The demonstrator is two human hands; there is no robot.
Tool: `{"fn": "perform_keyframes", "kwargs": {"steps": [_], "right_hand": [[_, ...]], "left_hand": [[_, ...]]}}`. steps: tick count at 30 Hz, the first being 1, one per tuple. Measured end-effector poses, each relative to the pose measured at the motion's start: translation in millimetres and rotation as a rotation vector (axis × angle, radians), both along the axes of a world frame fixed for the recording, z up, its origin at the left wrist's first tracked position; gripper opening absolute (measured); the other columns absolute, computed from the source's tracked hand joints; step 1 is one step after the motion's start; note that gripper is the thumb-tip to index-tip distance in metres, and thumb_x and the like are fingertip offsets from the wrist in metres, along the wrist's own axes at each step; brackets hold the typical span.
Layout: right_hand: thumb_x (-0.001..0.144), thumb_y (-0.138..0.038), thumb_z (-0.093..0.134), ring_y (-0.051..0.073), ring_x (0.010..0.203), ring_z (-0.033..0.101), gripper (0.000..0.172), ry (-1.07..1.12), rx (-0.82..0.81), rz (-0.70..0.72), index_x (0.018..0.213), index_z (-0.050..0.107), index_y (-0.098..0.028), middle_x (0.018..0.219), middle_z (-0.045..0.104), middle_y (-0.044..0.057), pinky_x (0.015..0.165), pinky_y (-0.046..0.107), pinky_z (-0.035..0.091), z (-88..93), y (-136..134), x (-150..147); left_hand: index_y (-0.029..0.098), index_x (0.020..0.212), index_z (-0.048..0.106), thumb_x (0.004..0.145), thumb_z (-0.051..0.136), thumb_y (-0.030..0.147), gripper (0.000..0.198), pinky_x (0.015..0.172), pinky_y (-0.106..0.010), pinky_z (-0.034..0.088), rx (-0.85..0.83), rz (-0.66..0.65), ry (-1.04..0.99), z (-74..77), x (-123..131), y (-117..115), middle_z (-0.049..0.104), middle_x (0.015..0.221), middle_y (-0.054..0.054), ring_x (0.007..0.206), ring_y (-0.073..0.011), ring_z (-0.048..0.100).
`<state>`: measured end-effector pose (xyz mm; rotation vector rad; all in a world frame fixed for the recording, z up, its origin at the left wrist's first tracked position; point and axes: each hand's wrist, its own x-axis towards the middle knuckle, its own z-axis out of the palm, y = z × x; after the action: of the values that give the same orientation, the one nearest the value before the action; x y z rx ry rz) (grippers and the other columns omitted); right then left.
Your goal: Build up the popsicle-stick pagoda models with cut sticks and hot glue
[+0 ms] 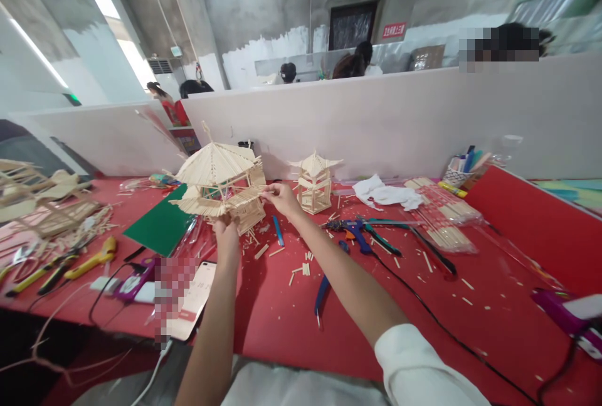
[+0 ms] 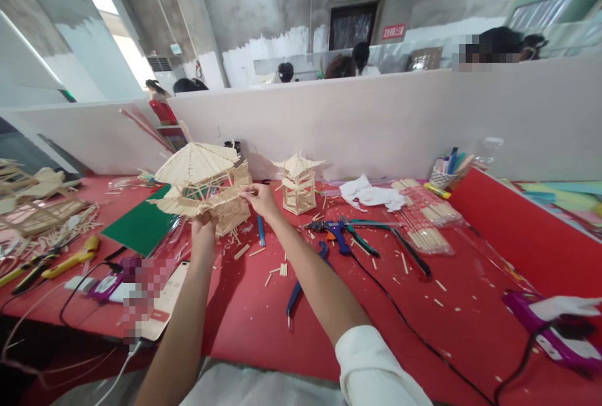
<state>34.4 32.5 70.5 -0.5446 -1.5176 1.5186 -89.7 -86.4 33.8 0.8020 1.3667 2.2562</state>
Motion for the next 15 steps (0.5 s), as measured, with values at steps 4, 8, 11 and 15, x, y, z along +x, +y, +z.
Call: {"fn": "perform_keyframes", "kwargs": {"steps": [4,8,11,15], "right_hand": [[0.070,-0.039,0.080,0.016,0.066,0.066,0.028,0.017,0.030,-0.037,0.078,0.066,-0.016,0.073,0.069,0.002,0.074,0.030,0.056,-3.5,-9,4],[0.071,-0.042,0.078,0.017,0.071,0.067,0.030,-0.006,0.096,-0.040,0.081,0.068,-0.016,0.077,0.070,0.003,0.076,0.030,0.056,-5.9,-21,16],[0.072,-0.041,0.077,0.018,0.076,0.067,0.028,-0.043,0.174,-0.048,0.082,0.069,-0.016,0.079,0.071,0.004,0.078,0.031,0.054,-4.4,-27,26],[0.068,-0.044,0.080,0.018,0.080,0.068,0.033,-0.007,0.087,0.072,0.084,0.069,-0.017,0.082,0.072,0.005,0.081,0.032,0.055,0.2,-34,35]], "left_hand": [[0.022,0.100,0.057,0.065,0.067,0.018,0.037,0.099,-0.036,0.045,-0.023,0.039,0.076,-2.3,-3,1,0.066,0.102,-0.005,0.107,-0.0217,0.062],[0.018,0.094,0.057,0.063,0.071,0.024,0.035,0.087,-0.032,0.049,-0.010,0.065,0.091,5.7,-6,4,0.066,0.090,-0.004,0.088,-0.0182,0.064],[0.017,0.090,0.057,0.059,0.071,0.023,0.035,0.081,-0.031,0.050,0.004,0.090,0.115,13.6,-9,8,0.065,0.084,-0.003,0.081,-0.0171,0.063],[0.016,0.084,0.058,0.059,0.065,0.021,0.027,0.079,-0.031,0.051,-0.044,0.114,0.135,14.2,-17,9,0.064,0.078,-0.002,0.079,-0.0173,0.062]]}}
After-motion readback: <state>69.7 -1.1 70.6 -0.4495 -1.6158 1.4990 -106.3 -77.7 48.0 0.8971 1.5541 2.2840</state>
